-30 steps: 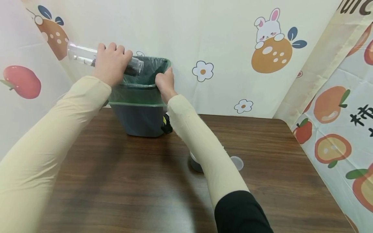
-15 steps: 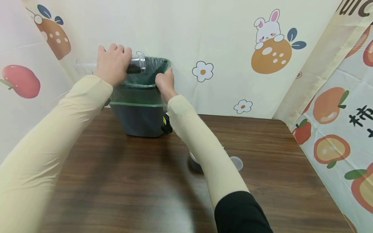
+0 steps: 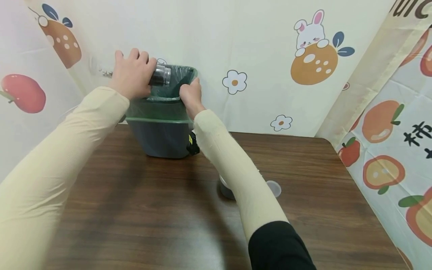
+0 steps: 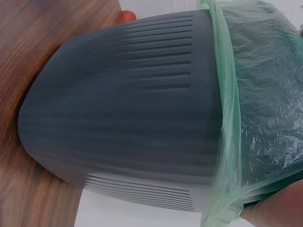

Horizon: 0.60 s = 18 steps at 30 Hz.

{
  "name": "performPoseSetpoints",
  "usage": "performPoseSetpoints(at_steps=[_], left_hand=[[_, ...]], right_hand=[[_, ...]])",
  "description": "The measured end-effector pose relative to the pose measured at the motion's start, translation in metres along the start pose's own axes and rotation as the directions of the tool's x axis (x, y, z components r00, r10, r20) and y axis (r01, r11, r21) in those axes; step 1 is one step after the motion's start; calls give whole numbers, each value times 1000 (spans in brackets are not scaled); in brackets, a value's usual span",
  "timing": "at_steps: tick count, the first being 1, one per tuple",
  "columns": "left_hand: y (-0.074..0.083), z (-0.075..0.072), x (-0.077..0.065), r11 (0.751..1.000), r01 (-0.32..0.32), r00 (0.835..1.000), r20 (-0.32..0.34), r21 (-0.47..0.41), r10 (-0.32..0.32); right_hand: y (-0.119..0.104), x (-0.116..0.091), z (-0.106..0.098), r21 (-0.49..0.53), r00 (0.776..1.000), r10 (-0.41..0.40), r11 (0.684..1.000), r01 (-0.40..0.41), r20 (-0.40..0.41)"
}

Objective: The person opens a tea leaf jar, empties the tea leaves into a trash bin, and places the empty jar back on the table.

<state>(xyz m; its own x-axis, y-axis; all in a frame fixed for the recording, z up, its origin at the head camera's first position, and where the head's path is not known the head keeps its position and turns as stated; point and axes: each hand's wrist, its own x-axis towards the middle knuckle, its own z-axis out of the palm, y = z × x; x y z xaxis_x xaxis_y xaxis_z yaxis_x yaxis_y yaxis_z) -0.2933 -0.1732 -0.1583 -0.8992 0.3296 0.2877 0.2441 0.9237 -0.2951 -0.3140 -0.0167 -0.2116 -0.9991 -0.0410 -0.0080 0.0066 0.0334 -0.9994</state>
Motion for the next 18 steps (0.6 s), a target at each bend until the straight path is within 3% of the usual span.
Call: performPoseSetpoints(at_steps=[5, 11, 18], left_hand=[[0, -1, -2, 999, -13, 998, -67, 36, 16], [0, -2, -3, 999, 3, 995, -101, 40, 2], [0, -3, -5, 998, -19, 987, -158, 65, 29]], right_hand=[[0, -1, 1, -9, 1000, 7, 1000, -7, -3], [2, -1, 2, -2, 1000, -10, 1000, 10, 0], [2, -2, 1, -4, 1000, -30, 1000, 30, -8]])
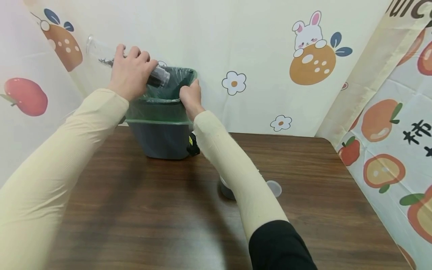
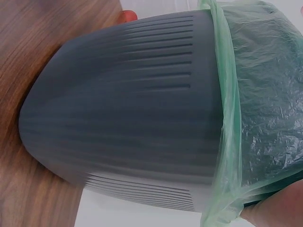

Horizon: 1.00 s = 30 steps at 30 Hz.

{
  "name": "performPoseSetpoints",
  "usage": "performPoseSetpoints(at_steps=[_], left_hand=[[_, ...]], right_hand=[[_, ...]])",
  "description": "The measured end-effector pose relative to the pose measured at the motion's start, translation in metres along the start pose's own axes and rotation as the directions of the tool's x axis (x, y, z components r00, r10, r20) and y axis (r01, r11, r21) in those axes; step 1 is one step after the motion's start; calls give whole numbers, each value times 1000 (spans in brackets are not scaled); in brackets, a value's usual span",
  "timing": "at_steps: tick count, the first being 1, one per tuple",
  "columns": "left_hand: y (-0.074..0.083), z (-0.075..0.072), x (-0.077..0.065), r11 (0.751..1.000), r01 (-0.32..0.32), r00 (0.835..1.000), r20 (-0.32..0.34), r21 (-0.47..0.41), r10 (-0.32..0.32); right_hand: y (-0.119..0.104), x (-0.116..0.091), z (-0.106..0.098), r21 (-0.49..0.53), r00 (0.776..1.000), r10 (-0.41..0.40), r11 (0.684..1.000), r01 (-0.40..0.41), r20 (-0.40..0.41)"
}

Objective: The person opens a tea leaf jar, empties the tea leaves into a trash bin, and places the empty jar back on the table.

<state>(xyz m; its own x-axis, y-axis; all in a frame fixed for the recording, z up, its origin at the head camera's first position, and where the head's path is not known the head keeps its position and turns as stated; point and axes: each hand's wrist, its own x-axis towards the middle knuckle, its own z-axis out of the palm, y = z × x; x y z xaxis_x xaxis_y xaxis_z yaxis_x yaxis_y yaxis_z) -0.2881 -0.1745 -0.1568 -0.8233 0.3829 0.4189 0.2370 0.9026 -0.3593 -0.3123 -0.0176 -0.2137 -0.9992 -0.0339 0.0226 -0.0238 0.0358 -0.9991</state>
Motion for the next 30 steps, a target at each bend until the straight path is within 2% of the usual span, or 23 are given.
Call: performPoseSetpoints(at_steps=[4, 7, 11, 16, 22, 28, 30], left_hand=[[0, -1, 0, 998, 45, 998, 52, -53, -42], [0, -1, -1, 996, 62, 995, 77, -58, -57], [0, 0, -1, 999, 41, 998, 49, -34, -39], [-1, -2, 0, 998, 51, 999, 11, -46, -50], [-2, -3, 1, 995, 63, 998, 5, -75, -62], [2, -1, 1, 995, 45, 998, -50, -90, -50], [3, -2, 2, 993, 55, 997, -47, -103, -60]], right_hand=[[0, -1, 0, 13, 1000, 4, 1000, -4, 6], [0, -2, 0, 14, 1000, 15, 1000, -15, 16], [0, -3, -1, 5, 1000, 16, 1000, -16, 21], [-2, -2, -1, 8, 1000, 1, 1000, -1, 22], [-2, -2, -2, 11, 1000, -2, 1000, 2, 20], [-3, -3, -2, 14, 999, 38, 999, -39, 21], [-3, -3, -1, 14, 999, 45, 999, -46, 19]])
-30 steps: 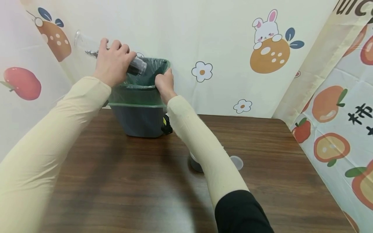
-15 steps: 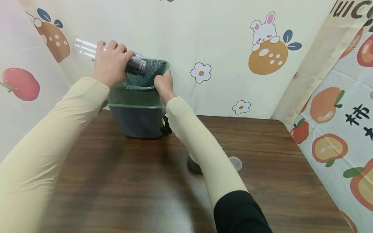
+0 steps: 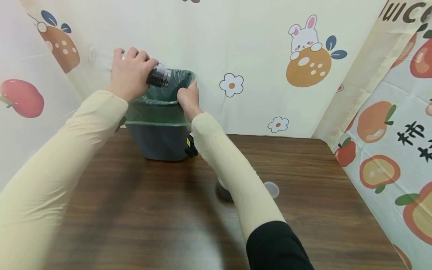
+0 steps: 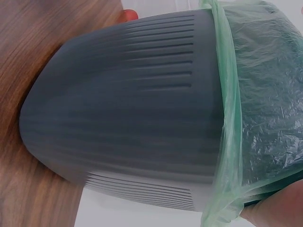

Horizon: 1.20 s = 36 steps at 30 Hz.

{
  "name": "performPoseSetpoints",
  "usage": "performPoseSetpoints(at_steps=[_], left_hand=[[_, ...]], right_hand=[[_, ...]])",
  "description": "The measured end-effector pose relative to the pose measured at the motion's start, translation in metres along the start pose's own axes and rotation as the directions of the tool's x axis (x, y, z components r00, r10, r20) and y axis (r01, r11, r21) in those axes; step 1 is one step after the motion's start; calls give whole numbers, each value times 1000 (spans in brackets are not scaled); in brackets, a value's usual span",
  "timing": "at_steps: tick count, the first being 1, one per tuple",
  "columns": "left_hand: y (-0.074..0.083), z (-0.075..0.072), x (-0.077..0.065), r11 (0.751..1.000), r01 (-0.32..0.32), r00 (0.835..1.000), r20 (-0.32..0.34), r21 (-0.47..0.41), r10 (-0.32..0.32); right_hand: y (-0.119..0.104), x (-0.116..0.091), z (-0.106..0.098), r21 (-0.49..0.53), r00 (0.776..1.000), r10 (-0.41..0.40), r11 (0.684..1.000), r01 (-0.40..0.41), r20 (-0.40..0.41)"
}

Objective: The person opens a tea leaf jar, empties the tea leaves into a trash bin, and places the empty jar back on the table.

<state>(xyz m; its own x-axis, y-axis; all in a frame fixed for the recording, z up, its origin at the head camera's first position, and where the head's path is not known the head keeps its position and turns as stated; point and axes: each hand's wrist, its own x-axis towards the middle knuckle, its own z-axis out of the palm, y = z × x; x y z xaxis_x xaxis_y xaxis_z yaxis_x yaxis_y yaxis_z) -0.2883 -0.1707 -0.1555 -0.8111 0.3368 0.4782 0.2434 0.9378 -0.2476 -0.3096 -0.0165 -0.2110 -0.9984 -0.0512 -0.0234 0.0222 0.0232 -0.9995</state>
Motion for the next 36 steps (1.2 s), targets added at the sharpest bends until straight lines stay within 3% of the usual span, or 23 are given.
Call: performPoseSetpoints(at_steps=[5, 15, 19, 22, 26, 30, 36], left_hand=[[-2, -3, 1, 999, 33, 999, 37, -9, -33], [-8, 1, -2, 999, 42, 997, 66, -31, -40], [-7, 3, -2, 999, 26, 999, 29, -33, -25], [-6, 7, -2, 1000, -15, 999, -39, -23, 14], [-6, 12, -1, 996, -86, 986, -140, 3, 86], [-6, 14, -1, 994, -106, 980, -167, 22, 108], [-7, 14, -2, 997, -79, 985, -153, -6, 77]], right_hand=[[2, 0, 3, 9, 1000, -16, 1000, 15, 4], [3, 0, 6, 12, 1000, -30, 999, 30, 5], [3, 1, 5, 0, 1000, -25, 1000, 25, -1], [3, 1, 3, -11, 1000, -23, 1000, 23, -3], [2, 1, 1, -9, 1000, -25, 1000, 25, 2], [2, 1, 1, -12, 1000, -3, 1000, 3, 3], [1, 3, 2, -1, 1000, -3, 1000, 3, 1]])
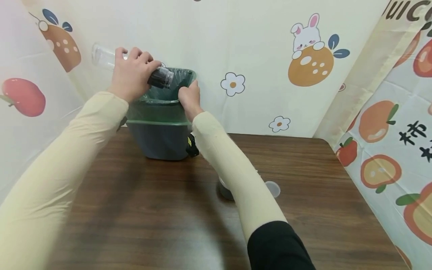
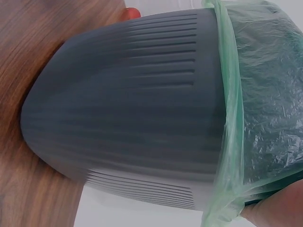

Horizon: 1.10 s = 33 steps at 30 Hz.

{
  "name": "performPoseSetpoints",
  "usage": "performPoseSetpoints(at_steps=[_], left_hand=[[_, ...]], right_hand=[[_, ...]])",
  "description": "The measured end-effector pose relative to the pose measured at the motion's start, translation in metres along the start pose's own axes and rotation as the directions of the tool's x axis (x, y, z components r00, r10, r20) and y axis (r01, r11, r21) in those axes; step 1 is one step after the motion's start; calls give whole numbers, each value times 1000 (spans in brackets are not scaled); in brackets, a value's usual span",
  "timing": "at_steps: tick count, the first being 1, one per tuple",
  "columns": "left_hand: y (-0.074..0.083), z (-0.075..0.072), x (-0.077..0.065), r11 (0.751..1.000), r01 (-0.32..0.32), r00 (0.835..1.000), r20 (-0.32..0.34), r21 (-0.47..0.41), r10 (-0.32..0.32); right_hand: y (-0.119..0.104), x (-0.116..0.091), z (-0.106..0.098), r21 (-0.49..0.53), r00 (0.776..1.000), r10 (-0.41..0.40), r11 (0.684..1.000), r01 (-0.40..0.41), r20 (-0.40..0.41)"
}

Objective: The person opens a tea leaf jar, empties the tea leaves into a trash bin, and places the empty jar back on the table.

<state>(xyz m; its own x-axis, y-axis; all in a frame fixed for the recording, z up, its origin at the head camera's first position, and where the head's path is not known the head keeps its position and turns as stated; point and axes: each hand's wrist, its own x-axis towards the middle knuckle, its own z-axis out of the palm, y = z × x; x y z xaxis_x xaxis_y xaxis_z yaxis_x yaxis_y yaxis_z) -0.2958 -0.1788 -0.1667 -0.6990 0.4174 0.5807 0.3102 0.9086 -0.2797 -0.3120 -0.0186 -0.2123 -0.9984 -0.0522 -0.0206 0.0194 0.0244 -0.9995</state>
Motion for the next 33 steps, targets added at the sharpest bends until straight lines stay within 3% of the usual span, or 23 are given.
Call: performPoseSetpoints(at_steps=[12, 23, 33], left_hand=[[-4, -2, 0, 999, 41, 999, 10, -15, -41], [-4, -1, 4, 999, -18, 999, -44, 43, 19], [-3, -2, 1, 999, 1, 1000, 28, 38, -2]], right_hand=[[0, 0, 2, -3, 1000, -27, 1000, 27, -1], [-1, -1, -1, -14, 1000, -12, 1000, 12, 6], [4, -1, 0, 5, 998, -55, 998, 55, 23]])
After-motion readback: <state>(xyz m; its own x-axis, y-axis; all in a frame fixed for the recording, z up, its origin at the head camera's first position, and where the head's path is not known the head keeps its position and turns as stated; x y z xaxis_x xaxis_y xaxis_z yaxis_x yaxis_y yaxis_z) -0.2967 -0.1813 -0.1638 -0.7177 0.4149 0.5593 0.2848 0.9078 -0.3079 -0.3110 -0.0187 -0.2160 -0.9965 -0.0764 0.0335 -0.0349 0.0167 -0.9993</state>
